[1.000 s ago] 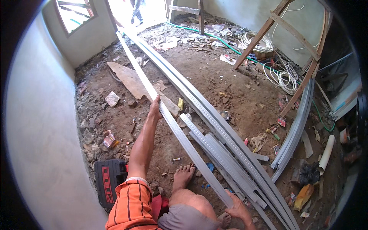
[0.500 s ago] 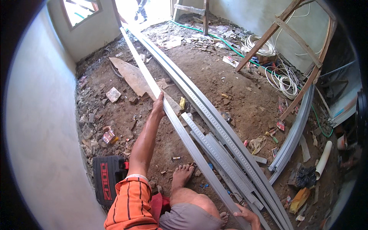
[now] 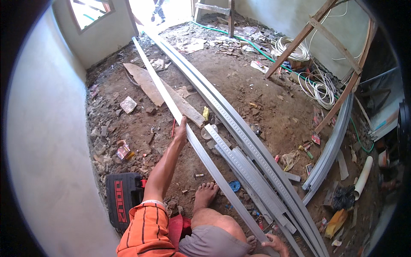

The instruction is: The person sits on the floor and uses tin snips to cut several long metal profiles into shorter pieces. The person handles the profiles, positions them for cutting, and separates the cut sections.

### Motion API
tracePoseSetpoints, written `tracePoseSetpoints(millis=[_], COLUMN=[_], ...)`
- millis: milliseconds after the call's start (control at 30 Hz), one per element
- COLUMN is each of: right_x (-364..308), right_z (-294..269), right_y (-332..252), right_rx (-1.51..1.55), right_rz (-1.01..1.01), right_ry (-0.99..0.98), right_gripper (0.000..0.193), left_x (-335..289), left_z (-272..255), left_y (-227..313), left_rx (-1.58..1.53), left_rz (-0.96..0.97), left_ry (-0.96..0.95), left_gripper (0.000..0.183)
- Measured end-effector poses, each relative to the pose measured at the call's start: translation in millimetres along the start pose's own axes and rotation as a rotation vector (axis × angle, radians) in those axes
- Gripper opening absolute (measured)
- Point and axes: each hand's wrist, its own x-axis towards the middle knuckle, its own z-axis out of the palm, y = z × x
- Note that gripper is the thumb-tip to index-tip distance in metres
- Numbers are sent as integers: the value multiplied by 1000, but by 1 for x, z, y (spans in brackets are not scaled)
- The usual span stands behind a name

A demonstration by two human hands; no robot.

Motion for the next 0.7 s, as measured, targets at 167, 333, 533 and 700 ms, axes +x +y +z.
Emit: tracePoseSetpoints(millis=[167, 333, 533, 700], right_x=[2, 34, 51, 60], right_z=[4, 6, 4, 5], right_y=[-4, 43, 63, 40], right_rx=[-34, -23, 33, -80], right_rz=[32, -39, 7, -37], right_ry=[29, 23, 17, 45], right_gripper=[64, 59, 69, 65], left_x=[-10, 4, 34, 35], left_z=[-11, -17, -44, -57], left_y=[-21, -33, -55, -49], left_rx=[-94, -23, -8, -28], left_rz=[-21, -37, -85, -108], left_ry=[30, 93, 93, 29], left_gripper=[51, 52, 57, 59])
